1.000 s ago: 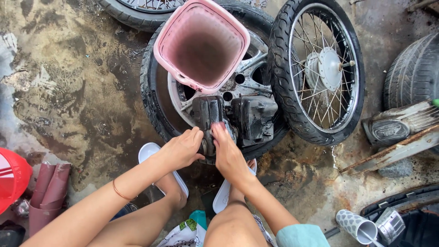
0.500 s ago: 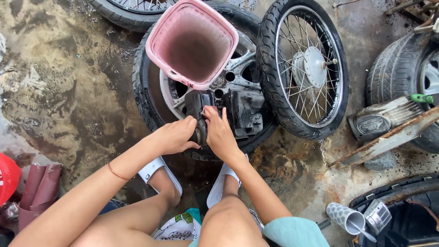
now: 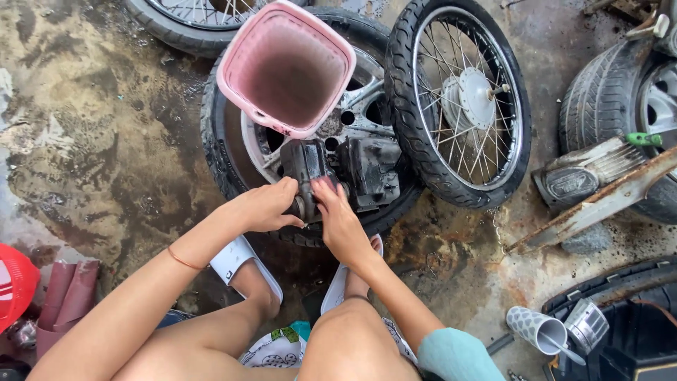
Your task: The person scrubs a dark mechanical part resting on a tire using a red abrasive pad and water from a pink bucket. They repeatedly dip the pad into the bucket and scrub the object's surface.
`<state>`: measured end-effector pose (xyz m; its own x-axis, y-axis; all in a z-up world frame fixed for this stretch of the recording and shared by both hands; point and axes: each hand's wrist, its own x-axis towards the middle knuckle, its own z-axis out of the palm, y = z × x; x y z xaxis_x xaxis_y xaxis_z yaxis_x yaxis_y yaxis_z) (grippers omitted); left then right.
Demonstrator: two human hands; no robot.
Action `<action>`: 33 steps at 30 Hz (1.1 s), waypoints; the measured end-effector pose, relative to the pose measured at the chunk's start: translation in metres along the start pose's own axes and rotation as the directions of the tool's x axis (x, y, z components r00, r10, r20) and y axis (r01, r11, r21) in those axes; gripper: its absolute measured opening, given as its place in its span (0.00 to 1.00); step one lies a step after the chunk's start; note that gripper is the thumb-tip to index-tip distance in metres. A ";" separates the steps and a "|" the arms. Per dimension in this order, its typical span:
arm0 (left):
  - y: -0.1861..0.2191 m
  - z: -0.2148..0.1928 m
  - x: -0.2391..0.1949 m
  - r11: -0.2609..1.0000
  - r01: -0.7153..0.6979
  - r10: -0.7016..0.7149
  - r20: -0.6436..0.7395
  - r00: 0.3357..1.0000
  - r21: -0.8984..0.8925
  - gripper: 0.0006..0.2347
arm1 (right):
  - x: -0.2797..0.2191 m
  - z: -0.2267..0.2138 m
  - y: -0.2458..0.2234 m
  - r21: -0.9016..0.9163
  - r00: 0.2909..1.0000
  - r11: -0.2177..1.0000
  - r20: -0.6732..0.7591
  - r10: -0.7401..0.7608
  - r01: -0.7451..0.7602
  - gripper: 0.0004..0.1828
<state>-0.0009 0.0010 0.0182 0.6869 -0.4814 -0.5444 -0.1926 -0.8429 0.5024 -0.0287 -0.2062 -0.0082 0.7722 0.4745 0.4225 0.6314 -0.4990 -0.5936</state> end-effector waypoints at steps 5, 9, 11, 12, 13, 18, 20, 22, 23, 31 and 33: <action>-0.006 0.004 0.003 1.000 -0.020 0.020 -0.019 1.000 -0.018 0.26 | -0.026 -0.009 -0.003 -0.122 0.997 0.990 -0.027 -0.077 0.073 0.21; -0.009 0.012 0.004 0.998 -0.026 0.022 -0.066 0.998 -0.052 0.25 | 0.000 0.013 0.014 -0.170 0.994 0.982 -0.053 -0.095 0.085 0.17; -0.007 0.012 0.002 0.999 -0.026 0.023 -0.063 0.998 -0.046 0.25 | 0.000 0.009 0.010 -0.110 0.998 0.993 -0.043 -0.051 0.046 0.17; -0.007 0.010 0.001 0.999 -0.025 0.023 -0.066 0.998 -0.034 0.25 | 0.002 0.008 0.008 -0.052 0.999 0.999 -0.036 -0.013 0.011 0.18; -0.007 0.010 0.000 0.999 -0.023 0.021 -0.068 0.997 -0.030 0.25 | -0.008 0.001 0.001 -0.051 0.999 0.999 -0.040 -0.016 0.014 0.18; -0.008 0.012 0.002 0.999 -0.032 0.032 -0.071 0.997 0.003 0.25 | -0.026 -0.003 -0.011 -0.171 0.994 0.985 -0.098 -0.052 0.035 0.19; -0.005 0.010 0.002 1.000 -0.024 0.024 -0.064 0.998 0.007 0.25 | -0.003 0.013 0.006 -0.126 0.995 0.992 -0.096 -0.025 0.013 0.17; -0.002 0.011 -0.003 1.000 -0.011 0.012 -0.052 0.999 0.008 0.24 | 0.005 0.017 0.007 -0.075 0.996 0.997 -0.091 0.006 -0.013 0.16; -0.003 0.009 -0.002 1.000 -0.013 0.014 -0.054 0.998 0.003 0.26 | 0.009 0.013 0.005 -0.070 0.996 0.998 -0.085 0.003 -0.009 0.16; -0.009 0.012 0.002 1.000 -0.029 0.029 -0.061 0.998 -0.003 0.26 | -0.010 0.003 0.006 -0.101 0.998 0.995 -0.055 -0.009 0.003 0.13; -0.006 0.009 0.000 1.000 -0.017 0.016 -0.057 0.998 -0.008 0.26 | 0.006 0.023 0.035 -0.241 0.990 0.960 0.038 -0.134 0.139 0.11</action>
<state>-0.0060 0.0037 0.0092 0.7228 -0.4805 -0.4967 -0.1985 -0.8328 0.5167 -0.0033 -0.2037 -0.0421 0.6776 0.5640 0.4720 0.7308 -0.5884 -0.3460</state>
